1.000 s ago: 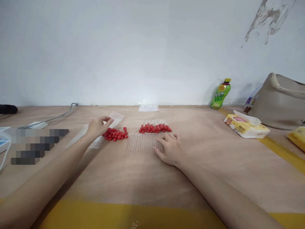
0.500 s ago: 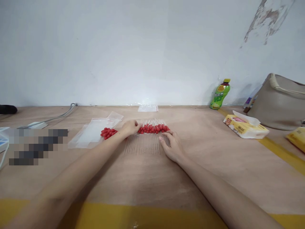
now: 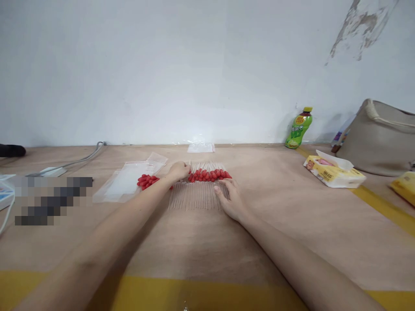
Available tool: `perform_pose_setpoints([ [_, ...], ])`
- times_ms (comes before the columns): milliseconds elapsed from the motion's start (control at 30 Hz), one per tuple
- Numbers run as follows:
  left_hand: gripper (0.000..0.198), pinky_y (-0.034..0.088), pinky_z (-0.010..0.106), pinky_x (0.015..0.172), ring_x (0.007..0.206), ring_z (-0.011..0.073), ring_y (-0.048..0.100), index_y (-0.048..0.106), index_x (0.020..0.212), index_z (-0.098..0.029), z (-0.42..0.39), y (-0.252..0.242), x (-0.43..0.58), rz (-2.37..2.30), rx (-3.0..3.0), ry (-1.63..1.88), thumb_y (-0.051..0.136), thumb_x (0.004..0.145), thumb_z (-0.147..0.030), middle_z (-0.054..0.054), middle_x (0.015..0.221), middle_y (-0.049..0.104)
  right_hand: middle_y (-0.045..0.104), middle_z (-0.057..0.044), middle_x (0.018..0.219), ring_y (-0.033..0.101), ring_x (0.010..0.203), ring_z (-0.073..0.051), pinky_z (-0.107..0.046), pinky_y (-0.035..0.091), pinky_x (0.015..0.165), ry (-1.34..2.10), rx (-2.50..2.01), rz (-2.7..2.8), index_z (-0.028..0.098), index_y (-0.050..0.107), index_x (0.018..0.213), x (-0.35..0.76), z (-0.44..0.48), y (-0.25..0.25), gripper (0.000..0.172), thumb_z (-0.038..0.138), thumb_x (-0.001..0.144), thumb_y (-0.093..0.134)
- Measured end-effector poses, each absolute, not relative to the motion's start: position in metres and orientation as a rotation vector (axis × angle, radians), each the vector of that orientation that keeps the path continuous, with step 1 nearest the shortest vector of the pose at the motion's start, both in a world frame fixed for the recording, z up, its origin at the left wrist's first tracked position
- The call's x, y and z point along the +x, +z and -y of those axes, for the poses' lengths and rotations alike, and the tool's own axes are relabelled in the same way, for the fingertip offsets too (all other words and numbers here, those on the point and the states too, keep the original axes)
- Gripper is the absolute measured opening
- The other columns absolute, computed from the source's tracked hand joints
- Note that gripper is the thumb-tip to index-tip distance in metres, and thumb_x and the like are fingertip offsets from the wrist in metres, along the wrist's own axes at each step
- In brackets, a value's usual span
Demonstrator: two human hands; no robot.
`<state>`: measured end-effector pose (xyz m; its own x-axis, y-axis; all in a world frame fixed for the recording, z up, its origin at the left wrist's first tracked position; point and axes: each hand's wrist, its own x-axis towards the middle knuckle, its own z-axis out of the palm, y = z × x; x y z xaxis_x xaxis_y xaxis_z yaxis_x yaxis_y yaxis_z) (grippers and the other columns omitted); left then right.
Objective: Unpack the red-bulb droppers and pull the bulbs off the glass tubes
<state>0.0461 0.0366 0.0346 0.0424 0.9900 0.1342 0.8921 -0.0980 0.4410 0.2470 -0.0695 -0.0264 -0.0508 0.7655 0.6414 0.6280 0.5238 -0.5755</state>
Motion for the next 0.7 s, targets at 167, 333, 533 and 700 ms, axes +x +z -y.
perform_pose_setpoints([
  [167,0.028,0.044,0.026,0.065,0.069,0.0163,0.062,0.052,0.088,-0.013,-0.004,0.046,0.036,-1.784,2.124,0.779,0.028,0.088,-0.028,0.009,0.078,0.066,0.06,-0.01,0.096,0.057,0.091,-0.021,-0.038,0.047,0.079,0.232,-1.181,1.709,0.017,0.06,0.095,0.248,0.069,-0.026,0.029,0.04,0.084,0.045],
  [333,0.02,0.043,0.024,0.061,0.063,0.0119,0.057,0.047,0.085,-0.018,0.055,0.038,0.014,-1.383,2.315,0.942,0.032,0.09,-0.029,0.0,0.073,0.061,0.06,-0.01,0.097,0.057,0.093,-0.021,-0.038,0.047,0.08,0.232,-1.166,1.664,0.019,0.06,0.096,0.249,0.072,-0.021,0.027,0.039,0.084,0.045],
  [533,0.014,0.044,0.026,0.07,0.077,0.0136,0.055,0.054,0.09,-0.016,0.091,0.011,-0.001,-1.149,2.597,1.062,0.042,0.088,-0.022,0.003,0.084,0.059,0.056,-0.011,0.11,0.05,0.105,-0.022,-0.04,0.041,0.09,0.016,-1.006,1.845,0.018,0.051,0.113,0.247,0.087,-0.006,0.033,0.033,0.083,0.048],
  [700,0.014,0.047,0.024,0.071,0.078,0.0128,0.057,0.056,0.096,-0.016,0.096,-0.002,0.004,-0.973,2.724,1.119,0.047,0.087,-0.022,0.005,0.087,0.061,0.059,-0.008,0.11,0.048,0.109,-0.022,-0.046,0.032,0.098,-0.189,-0.844,2.167,0.02,0.056,0.109,0.237,0.1,-0.003,0.029,0.032,0.082,0.051],
])
